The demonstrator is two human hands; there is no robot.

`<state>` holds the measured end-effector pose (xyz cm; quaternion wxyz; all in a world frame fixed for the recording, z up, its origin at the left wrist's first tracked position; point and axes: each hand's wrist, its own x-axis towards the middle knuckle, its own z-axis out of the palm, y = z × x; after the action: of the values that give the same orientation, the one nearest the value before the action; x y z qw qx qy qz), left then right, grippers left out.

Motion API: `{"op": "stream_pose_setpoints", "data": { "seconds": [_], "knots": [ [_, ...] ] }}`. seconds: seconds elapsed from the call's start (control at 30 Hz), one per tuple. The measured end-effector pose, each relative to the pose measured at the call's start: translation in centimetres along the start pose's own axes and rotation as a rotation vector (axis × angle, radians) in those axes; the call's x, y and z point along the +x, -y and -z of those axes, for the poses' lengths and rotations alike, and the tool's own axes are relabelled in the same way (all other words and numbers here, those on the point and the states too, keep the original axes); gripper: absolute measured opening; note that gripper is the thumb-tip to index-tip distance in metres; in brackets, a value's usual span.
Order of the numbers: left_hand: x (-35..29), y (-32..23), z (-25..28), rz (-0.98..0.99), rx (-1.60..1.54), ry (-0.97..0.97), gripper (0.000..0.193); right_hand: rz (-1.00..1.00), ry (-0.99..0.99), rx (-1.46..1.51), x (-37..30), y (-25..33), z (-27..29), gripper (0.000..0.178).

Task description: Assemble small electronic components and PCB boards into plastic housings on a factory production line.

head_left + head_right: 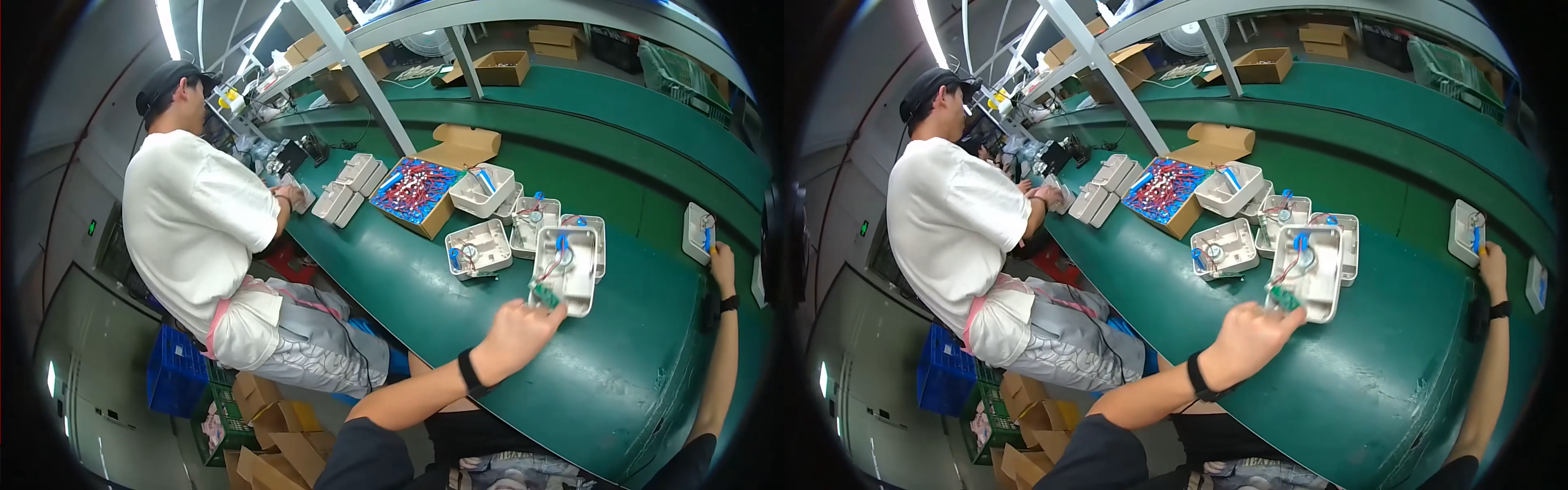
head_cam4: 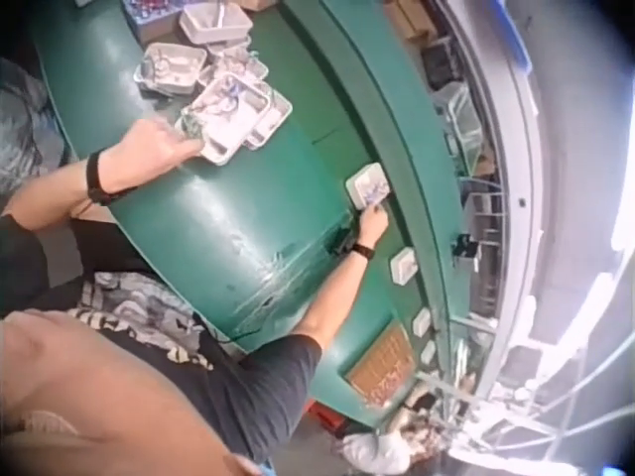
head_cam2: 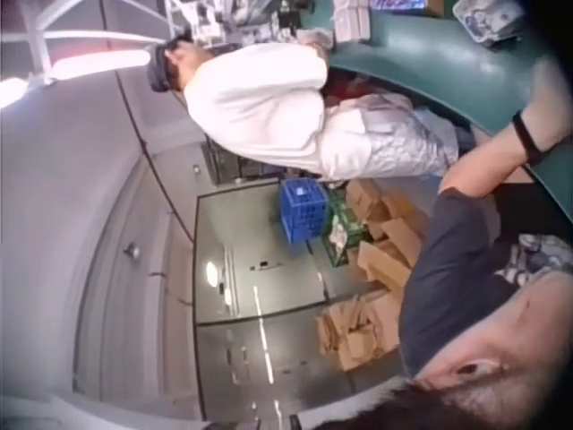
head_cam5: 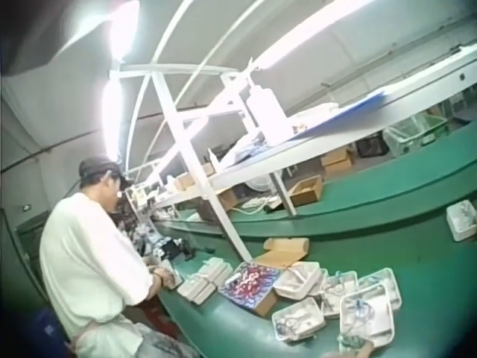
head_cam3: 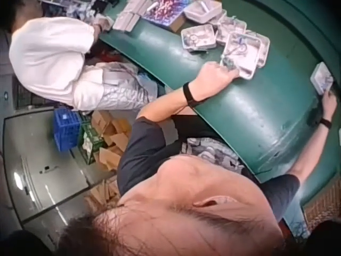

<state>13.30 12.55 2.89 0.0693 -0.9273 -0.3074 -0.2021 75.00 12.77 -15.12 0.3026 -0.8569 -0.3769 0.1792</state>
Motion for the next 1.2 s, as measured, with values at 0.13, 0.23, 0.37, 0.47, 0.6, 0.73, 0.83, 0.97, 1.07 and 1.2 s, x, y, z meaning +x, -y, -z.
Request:
{"op": "stream_pose_setpoints", "data": {
  "seconds": [0.13, 0.23, 0.37, 0.47, 0.6, 0.73, 0.83, 0.97, 1.07, 1.2],
  "knots": [
    [-5.5, 0.0, 3.5, -0.022, 0.016, 0.038, 0.017, 0.529, -0.487, -0.223, -3.4, 2.4, 1.4, 0.020],
    [-9.2, -0.8, 3.9, 0.003, 0.000, 0.135, 0.019, 0.703, -0.040, 0.102, -15.4, 16.0, 0.6, 0.021],
    [-11.5, -2.1, 3.0, 0.064, -0.073, 0.177, 0.019, 1.193, 0.361, 0.104, -27.1, 22.9, -2.2, 0.030],
    [-11.7, -2.9, 1.9, 0.054, -0.092, 0.199, 0.017, 1.371, 0.524, 0.220, -32.5, 26.1, -5.7, 0.036],
    [-11.5, -4.3, 0.9, 0.057, -0.042, 0.186, 0.017, 1.468, 0.556, 0.163, -34.8, 27.5, -8.6, 0.043],
    [-11.7, -5.0, 0.2, 0.099, -0.239, 0.063, 0.018, 1.458, 0.577, -0.082, -35.5, 27.4, -10.6, 0.047],
    [-12.8, -3.1, 0.8, 0.136, -0.368, -0.007, 0.024, 1.415, 0.540, -0.042, -35.6, 27.2, -11.0, 0.051],
    [-12.6, -1.5, 1.3, 0.357, -0.427, 0.009, 0.033, 1.367, 0.563, -0.132, -36.6, 28.5, -10.0, 0.052],
    [-13.0, -1.2, 0.3, 0.480, -0.510, 0.034, 0.035, 1.321, 0.580, -0.188, -37.2, 29.2, -10.1, 0.052],
    [-13.9, -1.3, -0.6, 0.502, -0.662, 0.053, 0.036, 1.273, 0.543, -0.239, -38.4, 29.5, -10.4, 0.055]
  ]
}}
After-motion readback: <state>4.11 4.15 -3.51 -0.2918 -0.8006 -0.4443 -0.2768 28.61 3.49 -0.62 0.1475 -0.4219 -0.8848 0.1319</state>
